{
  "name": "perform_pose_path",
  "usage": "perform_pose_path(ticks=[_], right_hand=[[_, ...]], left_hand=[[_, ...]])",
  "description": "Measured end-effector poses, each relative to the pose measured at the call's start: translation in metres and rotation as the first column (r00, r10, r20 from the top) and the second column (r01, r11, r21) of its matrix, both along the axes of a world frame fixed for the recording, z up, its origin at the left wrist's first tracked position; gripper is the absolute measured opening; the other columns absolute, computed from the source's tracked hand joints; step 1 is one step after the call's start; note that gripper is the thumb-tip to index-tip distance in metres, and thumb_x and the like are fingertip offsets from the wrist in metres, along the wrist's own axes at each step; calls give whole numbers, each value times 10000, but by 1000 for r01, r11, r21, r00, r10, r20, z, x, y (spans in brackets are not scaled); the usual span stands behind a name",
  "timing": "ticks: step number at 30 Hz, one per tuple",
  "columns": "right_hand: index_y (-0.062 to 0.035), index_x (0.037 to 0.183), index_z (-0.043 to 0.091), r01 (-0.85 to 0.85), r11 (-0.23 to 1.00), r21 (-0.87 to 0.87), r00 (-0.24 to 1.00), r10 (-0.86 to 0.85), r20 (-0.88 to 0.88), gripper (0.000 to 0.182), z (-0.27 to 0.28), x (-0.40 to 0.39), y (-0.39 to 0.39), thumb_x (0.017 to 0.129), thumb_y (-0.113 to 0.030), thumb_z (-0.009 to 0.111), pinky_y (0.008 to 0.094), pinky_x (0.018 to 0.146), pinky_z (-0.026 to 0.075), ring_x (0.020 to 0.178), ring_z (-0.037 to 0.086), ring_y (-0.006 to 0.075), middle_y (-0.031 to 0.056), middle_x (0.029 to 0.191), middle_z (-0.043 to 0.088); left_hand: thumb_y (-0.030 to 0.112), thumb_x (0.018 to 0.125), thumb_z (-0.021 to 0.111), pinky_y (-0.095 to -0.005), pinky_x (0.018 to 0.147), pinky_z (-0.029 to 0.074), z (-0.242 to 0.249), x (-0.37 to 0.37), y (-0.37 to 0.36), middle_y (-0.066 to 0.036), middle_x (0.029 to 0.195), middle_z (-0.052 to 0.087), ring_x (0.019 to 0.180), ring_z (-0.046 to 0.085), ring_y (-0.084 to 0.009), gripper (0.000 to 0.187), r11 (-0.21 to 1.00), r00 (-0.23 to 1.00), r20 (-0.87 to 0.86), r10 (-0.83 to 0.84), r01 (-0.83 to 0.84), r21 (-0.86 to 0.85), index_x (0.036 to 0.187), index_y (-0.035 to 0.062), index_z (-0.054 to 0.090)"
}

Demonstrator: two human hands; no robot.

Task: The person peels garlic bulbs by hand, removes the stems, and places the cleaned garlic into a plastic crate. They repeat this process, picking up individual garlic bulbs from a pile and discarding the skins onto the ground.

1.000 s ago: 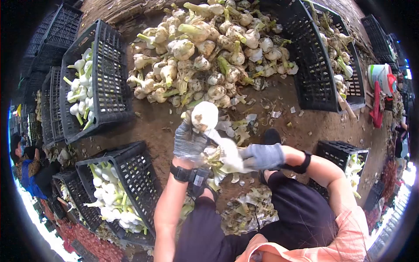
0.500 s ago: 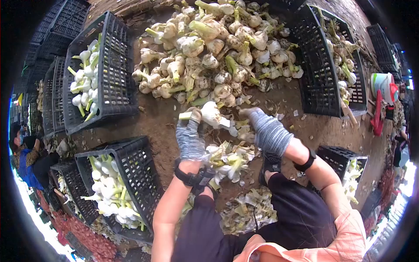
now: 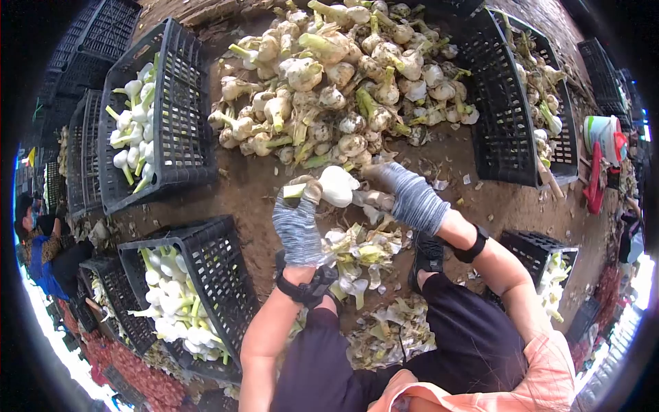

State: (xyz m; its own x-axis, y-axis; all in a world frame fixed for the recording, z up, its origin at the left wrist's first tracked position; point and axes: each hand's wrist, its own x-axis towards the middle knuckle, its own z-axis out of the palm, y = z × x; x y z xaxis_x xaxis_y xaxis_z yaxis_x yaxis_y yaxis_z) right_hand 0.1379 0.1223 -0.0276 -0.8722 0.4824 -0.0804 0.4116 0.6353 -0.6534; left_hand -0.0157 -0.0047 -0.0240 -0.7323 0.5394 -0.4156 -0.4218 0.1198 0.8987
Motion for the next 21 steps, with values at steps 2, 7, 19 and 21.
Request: perform_pose_path(ticks=[2, 7, 19, 21], right_hand=[[-21, 1066, 539, 228, 898, -377, 959, -275, -75, 394, 4, -13, -6, 792, -278, 659, 365, 771, 481, 888, 606, 336, 200, 942, 614], [-12, 966, 546, 225, 513, -828, 969, -207, 135, 264, -17, -27, -3, 787, -158, 674, 269, 643, 491, 724, 589, 92, 41, 785, 615], [-79, 1100, 603, -387, 519, -762, 850, 521, -77, 399, 1, -18, -11, 861, -394, 548, 355, 828, 475, 923, 603, 246, 128, 1075, 605], [-146, 1135, 600, -474, 877, -84, 859, 481, 177, 451, 1, -17, -9, 862, -489, 491, 397, 838, 474, 974, 590, 321, 175, 1114, 572]], left_hand=[[188, 803, 695, -215, 689, 453, 2, 0, 1, -9, 889, 621, 785, 550, -76, 234, 997, 990, -126, -68, 71, 27, 967, 41, 614], [170, 821, 666, -253, 712, 475, -2, -15, -12, -25, 897, 611, 807, 568, -108, 214, 986, 980, 142, -139, 124, 111, 975, 38, 599], [225, 904, 506, -335, 832, 518, 36, -87, -22, -107, 1084, 601, 1011, 573, -198, 305, 885, 714, 698, 53, -358, 299, 1114, 4, 525], [176, 868, 564, -279, 694, 526, 46, -139, -25, -92, 1015, 611, 896, 587, -169, 287, 772, 746, 666, 3, -425, 473, 1091, -1, 530]])
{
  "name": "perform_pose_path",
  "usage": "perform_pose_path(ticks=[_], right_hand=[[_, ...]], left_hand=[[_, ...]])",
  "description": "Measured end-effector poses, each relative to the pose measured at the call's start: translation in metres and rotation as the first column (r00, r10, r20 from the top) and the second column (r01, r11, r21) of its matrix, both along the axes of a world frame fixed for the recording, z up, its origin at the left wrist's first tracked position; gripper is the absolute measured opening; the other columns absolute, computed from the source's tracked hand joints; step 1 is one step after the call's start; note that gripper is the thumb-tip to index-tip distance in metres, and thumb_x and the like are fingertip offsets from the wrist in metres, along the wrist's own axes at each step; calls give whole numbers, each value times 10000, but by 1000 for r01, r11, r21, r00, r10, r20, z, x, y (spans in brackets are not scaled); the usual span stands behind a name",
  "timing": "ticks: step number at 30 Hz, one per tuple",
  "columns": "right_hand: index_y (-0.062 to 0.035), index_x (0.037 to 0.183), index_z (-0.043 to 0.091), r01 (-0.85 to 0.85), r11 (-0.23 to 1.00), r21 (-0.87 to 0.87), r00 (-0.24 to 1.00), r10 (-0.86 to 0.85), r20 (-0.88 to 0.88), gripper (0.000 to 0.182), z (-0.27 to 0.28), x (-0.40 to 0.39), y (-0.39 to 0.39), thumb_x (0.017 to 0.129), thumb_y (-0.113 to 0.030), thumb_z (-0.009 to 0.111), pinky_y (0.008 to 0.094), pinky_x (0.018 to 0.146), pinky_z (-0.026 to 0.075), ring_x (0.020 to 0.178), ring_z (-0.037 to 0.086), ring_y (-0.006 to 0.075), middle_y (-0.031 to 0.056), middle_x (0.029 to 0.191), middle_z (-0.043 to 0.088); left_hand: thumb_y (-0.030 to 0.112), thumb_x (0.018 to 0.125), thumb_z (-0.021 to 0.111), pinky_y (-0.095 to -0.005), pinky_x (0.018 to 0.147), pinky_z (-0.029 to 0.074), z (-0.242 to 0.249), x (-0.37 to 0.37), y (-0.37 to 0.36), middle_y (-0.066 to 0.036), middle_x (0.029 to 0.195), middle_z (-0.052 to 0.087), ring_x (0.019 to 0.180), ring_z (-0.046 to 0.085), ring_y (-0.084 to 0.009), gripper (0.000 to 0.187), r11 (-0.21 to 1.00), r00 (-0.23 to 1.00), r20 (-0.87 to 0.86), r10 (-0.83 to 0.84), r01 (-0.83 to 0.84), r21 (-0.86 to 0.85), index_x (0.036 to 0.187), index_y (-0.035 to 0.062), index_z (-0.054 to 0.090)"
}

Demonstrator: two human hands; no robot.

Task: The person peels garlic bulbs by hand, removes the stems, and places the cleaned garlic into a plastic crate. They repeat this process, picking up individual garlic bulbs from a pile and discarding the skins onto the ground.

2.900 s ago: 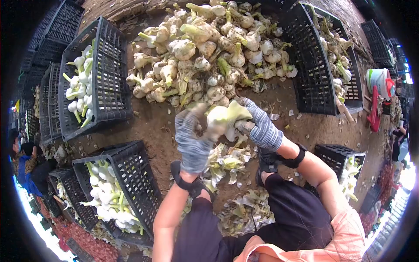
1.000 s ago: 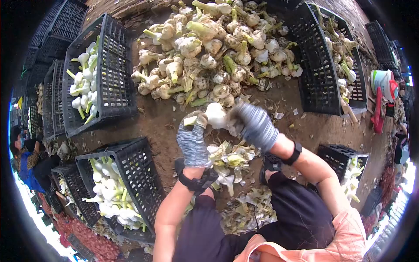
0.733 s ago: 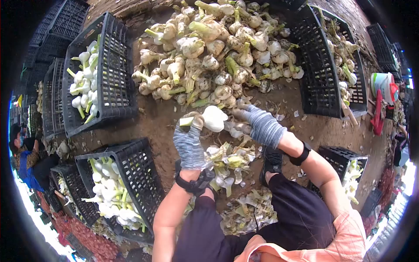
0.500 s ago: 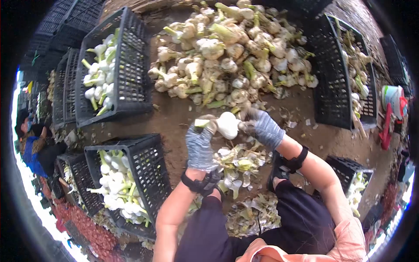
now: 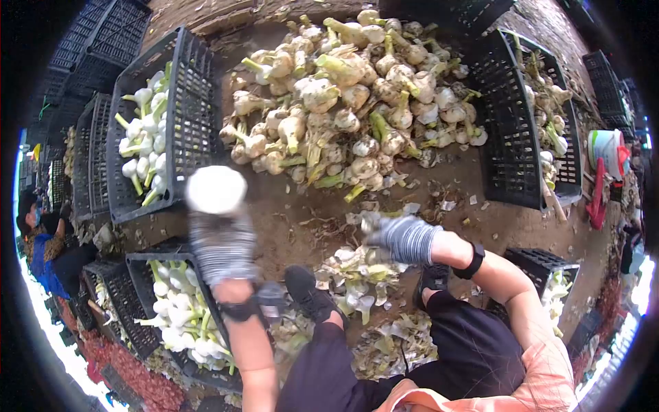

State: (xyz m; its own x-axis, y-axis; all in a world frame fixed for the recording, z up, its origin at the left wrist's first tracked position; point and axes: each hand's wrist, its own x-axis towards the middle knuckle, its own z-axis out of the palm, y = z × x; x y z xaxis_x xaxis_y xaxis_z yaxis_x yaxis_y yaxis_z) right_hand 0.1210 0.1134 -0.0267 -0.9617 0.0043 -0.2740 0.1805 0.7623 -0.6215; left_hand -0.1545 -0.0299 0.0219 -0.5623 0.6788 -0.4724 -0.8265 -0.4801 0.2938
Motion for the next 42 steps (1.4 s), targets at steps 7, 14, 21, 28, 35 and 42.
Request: perform_pose_path(ticks=[7, 14, 21, 28, 35, 42], right_hand=[[-69, 985, 572, 721, 693, 18, 629, -643, -437, 227, -4, -31, 97, 776, -141, 624, 398, 748, 474, 858, 575, 345, 157, 900, 594], [-20, 1004, 569, 583, 612, 534, 715, -699, 22, 295, -31, -76, 110, 813, -246, 567, 415, 758, 497, 897, 604, 337, 206, 972, 601], [22, 925, 570, 790, 612, 24, 613, -790, -19, 386, -32, -24, 108, 832, -352, 602, 409, 667, 472, 779, 597, 379, 247, 863, 609], [28, 1017, 585, 615, 323, -719, 621, -760, 190, 341, 10, 6, 49, 880, -283, 587, 257, 725, 465, 797, 527, 75, 42, 854, 625], [-2, 1028, 587, 600, 415, -684, 661, -739, 132, 235, 17, 10, 41, 867, -171, 606, 245, 756, 461, 834, 519, 62, -2, 905, 616], [31, 1040, 584, 562, 290, -775, 681, -693, 234, 288, 22, 25, 39, 812, -133, 650, 268, 789, 480, 854, 583, 95, 53, 940, 649]], left_hand=[[218, 885, 565, -314, 658, 544, 47, -30, -1, -190, 1028, 584, 839, 599, -233, 409, 976, 919, -349, 182, -126, 177, 1156, -72, 465], [209, 869, 590, -240, 580, 507, -15, 96, 47, -79, 912, 600, 727, 589, -132, 305, 769, 668, -402, -626, 442, -462, 1104, 20, 548], [147, 774, 708, -279, 734, 518, -51, 144, 56, -73, 1104, 551, 943, 571, -151, 558, 625, 556, -316, -769, 546, -558, 1249, 17, 445], [273, 632, 823, -324, 941, 439, -49, 163, 63, -103, 1243, 464, 1104, 498, -202, 894, 820, 597, -563, -571, 443, -362, 1342, 46, 330], [235, 623, 832, -322, 915, 462, -45, 166, 52, -106, 1192, 503, 1055, 534, -192, 858, 839, 625, -562, -542, 433, -328, 1314, 35, 364], [471, 728, 697, -263, 741, 517, -29, 157, 42, -75, 1087, 557, 932, 583, -150, 725, 774, 717, -291, -633, 597, -213, 1251, 48, 426]])
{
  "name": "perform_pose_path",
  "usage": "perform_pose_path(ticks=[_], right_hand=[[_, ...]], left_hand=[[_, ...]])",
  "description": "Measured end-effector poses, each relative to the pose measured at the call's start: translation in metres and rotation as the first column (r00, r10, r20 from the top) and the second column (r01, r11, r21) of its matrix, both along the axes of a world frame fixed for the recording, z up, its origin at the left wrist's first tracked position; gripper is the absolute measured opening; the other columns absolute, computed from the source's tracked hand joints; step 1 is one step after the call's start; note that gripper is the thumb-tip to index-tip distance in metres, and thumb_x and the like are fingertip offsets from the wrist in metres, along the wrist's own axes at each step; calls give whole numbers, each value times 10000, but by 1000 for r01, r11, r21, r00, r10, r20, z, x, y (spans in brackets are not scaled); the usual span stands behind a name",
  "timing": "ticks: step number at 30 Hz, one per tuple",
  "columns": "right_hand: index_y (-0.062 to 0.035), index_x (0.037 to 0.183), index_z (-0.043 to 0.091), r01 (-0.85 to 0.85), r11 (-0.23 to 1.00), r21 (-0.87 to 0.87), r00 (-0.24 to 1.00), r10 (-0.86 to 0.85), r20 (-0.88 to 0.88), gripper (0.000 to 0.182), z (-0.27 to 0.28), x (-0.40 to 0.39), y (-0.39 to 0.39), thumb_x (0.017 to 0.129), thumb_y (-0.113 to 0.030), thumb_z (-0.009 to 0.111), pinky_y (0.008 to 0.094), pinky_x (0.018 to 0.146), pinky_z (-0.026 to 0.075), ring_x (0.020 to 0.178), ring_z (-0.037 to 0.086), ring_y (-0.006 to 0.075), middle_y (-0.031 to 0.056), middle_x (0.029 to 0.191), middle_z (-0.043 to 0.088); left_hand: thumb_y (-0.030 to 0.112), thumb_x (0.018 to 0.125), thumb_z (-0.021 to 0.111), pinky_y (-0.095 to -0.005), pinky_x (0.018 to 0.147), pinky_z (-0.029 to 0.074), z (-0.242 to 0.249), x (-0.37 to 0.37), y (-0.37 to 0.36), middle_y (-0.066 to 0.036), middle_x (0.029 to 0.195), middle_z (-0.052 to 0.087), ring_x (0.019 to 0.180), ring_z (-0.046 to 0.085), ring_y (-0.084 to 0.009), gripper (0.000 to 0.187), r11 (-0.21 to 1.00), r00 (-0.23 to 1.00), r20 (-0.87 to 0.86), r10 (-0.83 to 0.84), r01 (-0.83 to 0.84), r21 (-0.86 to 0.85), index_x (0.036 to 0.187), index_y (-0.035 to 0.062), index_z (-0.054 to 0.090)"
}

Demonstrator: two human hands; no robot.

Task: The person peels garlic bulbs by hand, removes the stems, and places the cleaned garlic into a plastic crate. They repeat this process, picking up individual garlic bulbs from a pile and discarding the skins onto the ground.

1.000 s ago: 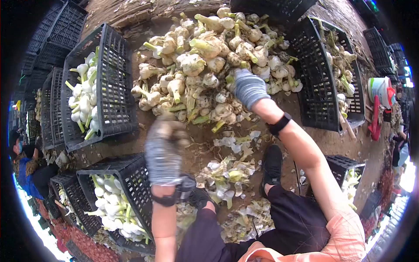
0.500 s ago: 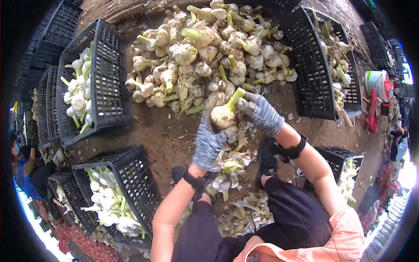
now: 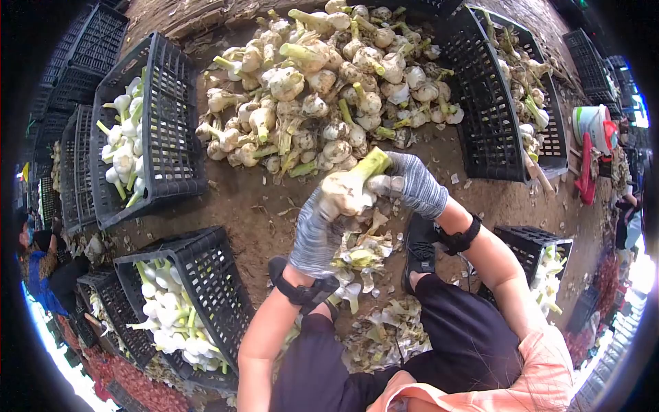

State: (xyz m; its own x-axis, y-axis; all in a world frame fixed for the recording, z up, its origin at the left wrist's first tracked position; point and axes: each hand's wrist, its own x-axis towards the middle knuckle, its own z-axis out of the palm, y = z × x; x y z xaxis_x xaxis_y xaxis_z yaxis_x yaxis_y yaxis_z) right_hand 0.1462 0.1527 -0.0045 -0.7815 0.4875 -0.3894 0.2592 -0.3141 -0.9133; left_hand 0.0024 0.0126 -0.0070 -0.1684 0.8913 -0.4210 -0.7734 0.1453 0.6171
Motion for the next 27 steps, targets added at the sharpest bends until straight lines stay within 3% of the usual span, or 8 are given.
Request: perform_pose_path(ticks=[5, 7, 12, 17, 19, 22, 26, 27], right_hand=[[16, 994, 599, -11, 990, 143, 1000, 12, -6, 283, -17, 1, -14, 756, -118, 671, 285, 776, 485, 813, 610, 137, 96, 895, 659], [-13, 990, 609, -161, 832, 531, 981, 75, 181, 295, -11, 0, -16, 726, -118, 689, 298, 761, 488, 787, 631, 204, 134, 863, 648], [-12, 1028, 596, -155, 713, 683, 988, 105, 115, 380, -20, 3, -29, 666, -94, 675, 373, 785, 486, 890, 589, 346, 198, 976, 595], [-12, 1065, 588, -40, 621, 783, 998, 70, -5, 371, -4, 0, -29, 703, -86, 618, 381, 831, 470, 956, 563, 363, 201, 1099, 527], [-13, 1087, 579, -58, 617, 785, 997, 72, 18, 368, 0, 0, -29, 726, -84, 590, 379, 846, 463, 966, 562, 351, 209, 1081, 541], [23, 1092, 552, 155, 966, 206, 986, -163, 21, 324, -16, 6, -32, 780, -61, 544, 375, 862, 449, 997, 553, 341, 224, 1025, 577], [59, 1048, 546, -67, 876, 477, 984, -20, 175, 229, -37, 17, -13, 882, -91, 496, 308, 829, 467, 904, 597, 228, 181, 986, 607], [64, 1030, 545, 196, 978, 65, 972, -203, 122, 236, -9, 2, -9, 877, -114, 517, 281, 791, 483, 852, 610, 196, 149, 932, 625]], left_hand=[[582, 818, 526, -226, 519, 472, -6, -16, -5, -51, 817, 599, 614, 553, -115, 505, 973, 904, 426, -28, 122, -194, 1044, 131, 548], [573, 819, 534, -223, 480, 450, -14, -22, 2, -65, 767, 605, 537, 509, -112, 550, 970, 874, 482, 57, 66, -234, 1142, 128, 527], [428, 794, 643, -262, 646, 505, -2, -7, 5, -78, 940, 581, 764, 564, -131, 571, 974, 978, -22, 210, -211, -78, 1231, 99, 481], [55, 749, 686, -292, 839, 470, -3, -1, 7, -80, 1106, 503, 1018, 521, -169, 356, 996, 517, -853, 71, 3, 85, 1083, 35, 566], [65, 742, 704, -284, 791, 477, -5, -9, 8, -96, 1073, 530, 956, 546, -170, 307, 998, 455, -890, 5, 53, 32, 1022, 6, 591], [153, 757, 722, -274, 795, 459, -1, -11, 10, -67, 928, 612, 850, 565, -133, 338, 997, 598, -797, -77, 62, -50, 1016, -12, 581], [136, 785, 684, -266, 750, 472, -8, -21, 3, -42, 897, 632, 812, 566, -102, 266, 985, 782, -601, -166, 156, -69, 996, -1, 598], [179, 763, 709, -259, 751, 470, 2, -22, 5, -33, 905, 631, 828, 564, -100, 305, 987, 839, -520, -162, 148, -69, 996, 11, 608]])
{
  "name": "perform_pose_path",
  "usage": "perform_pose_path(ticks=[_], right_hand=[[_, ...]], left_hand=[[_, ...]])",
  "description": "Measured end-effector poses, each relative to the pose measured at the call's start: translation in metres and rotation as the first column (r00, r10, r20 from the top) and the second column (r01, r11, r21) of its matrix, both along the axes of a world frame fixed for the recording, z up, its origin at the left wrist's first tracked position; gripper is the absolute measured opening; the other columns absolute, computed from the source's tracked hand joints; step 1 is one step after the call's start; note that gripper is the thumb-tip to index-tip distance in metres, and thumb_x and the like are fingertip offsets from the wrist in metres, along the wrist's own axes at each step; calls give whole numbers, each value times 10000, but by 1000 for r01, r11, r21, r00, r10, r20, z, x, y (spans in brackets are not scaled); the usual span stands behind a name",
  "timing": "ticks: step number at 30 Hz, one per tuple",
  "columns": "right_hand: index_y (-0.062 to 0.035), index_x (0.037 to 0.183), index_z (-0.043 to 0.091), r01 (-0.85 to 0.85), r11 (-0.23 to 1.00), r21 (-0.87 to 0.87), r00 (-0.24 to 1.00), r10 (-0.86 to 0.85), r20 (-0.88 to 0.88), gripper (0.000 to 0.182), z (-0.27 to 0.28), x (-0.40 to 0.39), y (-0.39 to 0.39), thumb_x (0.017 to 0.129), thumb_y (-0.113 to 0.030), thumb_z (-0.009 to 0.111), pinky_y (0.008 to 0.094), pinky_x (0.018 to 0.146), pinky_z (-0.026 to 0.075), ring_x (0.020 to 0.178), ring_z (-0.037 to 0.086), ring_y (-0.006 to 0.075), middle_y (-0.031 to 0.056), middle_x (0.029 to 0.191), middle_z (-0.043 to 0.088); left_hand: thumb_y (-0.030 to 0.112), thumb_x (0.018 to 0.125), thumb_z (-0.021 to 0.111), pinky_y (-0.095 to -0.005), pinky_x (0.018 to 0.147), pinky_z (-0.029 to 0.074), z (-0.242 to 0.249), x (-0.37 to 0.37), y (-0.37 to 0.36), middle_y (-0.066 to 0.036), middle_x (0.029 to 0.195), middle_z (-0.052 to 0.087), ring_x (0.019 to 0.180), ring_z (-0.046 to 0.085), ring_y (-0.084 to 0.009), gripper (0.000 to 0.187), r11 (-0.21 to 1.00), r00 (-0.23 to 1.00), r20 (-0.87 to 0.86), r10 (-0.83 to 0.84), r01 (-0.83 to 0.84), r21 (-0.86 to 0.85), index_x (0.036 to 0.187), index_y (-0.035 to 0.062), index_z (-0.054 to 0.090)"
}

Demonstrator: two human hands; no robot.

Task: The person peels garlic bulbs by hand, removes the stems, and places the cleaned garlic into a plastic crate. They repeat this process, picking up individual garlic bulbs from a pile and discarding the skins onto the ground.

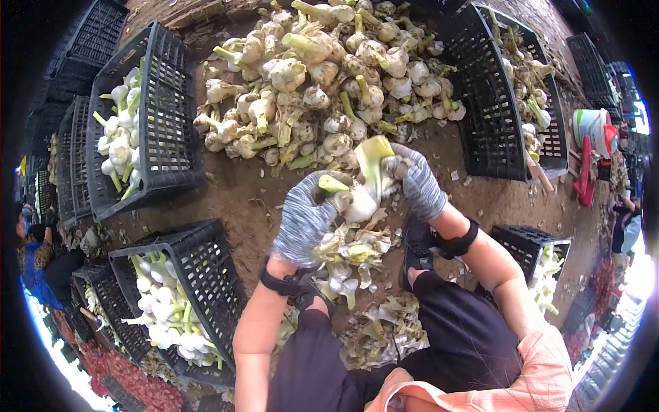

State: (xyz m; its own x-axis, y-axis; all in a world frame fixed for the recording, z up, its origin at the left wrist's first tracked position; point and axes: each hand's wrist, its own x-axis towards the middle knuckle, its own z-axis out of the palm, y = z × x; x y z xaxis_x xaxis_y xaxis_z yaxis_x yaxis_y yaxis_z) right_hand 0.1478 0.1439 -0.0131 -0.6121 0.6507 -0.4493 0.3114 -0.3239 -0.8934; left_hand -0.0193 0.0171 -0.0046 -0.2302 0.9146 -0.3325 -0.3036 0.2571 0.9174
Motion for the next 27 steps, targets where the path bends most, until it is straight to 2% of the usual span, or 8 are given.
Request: perform_pose_path(ticks=[10, 12, 16, 17, 18, 20, 23, 27], right_hand=[[-25, 1143, 506, -376, 567, 733, 843, 537, 17, 362, -72, 9, -13, 838, -205, 583, 273, 758, 488, 833, 603, 213, 135, 869, 623], [-27, 1118, 524, -637, 768, 68, 769, 639, -19, 408, -27, 26, -16, 808, -266, 637, 300, 814, 485, 939, 599, 278, 145, 962, 631], [-35, 1128, 558, -248, 692, 678, 626, 648, -433, 489, -3, 68, 16, 770, -342, 686, 343, 805, 498, 904, 618, 253, 151, 995, 629], [9, 1129, 537, -371, 920, 128, 717, 371, -590, 527, 4, 79, 19, 752, -325, 692, 346, 781, 507, 927, 601, 265, 169, 1038, 601], [53, 1130, 515, -372, 802, -467, 833, 65, -550, 565, 22, 84, 18, 735, -307, 698, 349, 756, 516, 950, 584, 277, 187, 1080, 573], [58, 1144, 502, -201, 955, -219, 968, 158, -196, 584, 52, 58, 11, 742, -323, 685, 335, 756, 505, 930, 589, 246, 144, 1030, 586], [-85, 1187, 510, -870, 251, 424, 492, 389, 779, 495, 8, 28, 2, 764, -292, 661, 421, 853, 458, 992, 551, 379, 204, 1110, 543], [-33, 1079, 533, -550, 683, 480, 826, 358, 436, 361, 0, 10, -1, 801, -239, 637, 390, 818, 469, 917, 587, 318, 197, 1005, 580]], left_hand=[[278, 762, 716, -285, 778, 506, -2, -20, -12, -71, 1039, 583, 944, 587, -183, 471, 996, 787, 616, 10, -61, 61, 1116, 23, 539], [245, 809, 673, -258, 773, 502, -7, -15, -11, -74, 1048, 582, 951, 584, -175, 422, 980, 778, 605, 167, -197, -17, 1138, 27, 523], [224, 833, 643, -334, 849, 501, -36, -22, -17, -80, 1098, 584, 1013, 572, -194, 360, 967, 763, 606, 225, -253, -40, 1124, 36, 549], [209, 843, 631, -302, 810, 516, -41, -23, -20, -70, 1079, 595, 976, 585, -170, 337, 954, 723, 629, 285, -280, -111, 1123, 39, 553], [194, 853, 619, -270, 771, 531, -43, -25, -21, -61, 1060, 605, 938, 597, -145, 315, 936, 681, 646, 346, -302, -183, 1121, 41, 557], [186, 858, 614, -206, 664, 540, -41, -23, -21, -29, 975, 631, 836, 614, -101, 254, 917, 649, 652, 392, -328, -225, 1075, 58, 579], [246, 842, 642, -195, 510, 502, -42, -18, -20, 16, 816, 619, 673, 586, -71, 201, 880, 698, 537, 475, -385, -278, 970, 99, 594], [340, 828, 651, -206, 423, 423, -21, -7, -12, 2, 655, 560, 521, 524, -73, 281, 840, 823, 223, 522, -452, -299, 893, 76, 580]])
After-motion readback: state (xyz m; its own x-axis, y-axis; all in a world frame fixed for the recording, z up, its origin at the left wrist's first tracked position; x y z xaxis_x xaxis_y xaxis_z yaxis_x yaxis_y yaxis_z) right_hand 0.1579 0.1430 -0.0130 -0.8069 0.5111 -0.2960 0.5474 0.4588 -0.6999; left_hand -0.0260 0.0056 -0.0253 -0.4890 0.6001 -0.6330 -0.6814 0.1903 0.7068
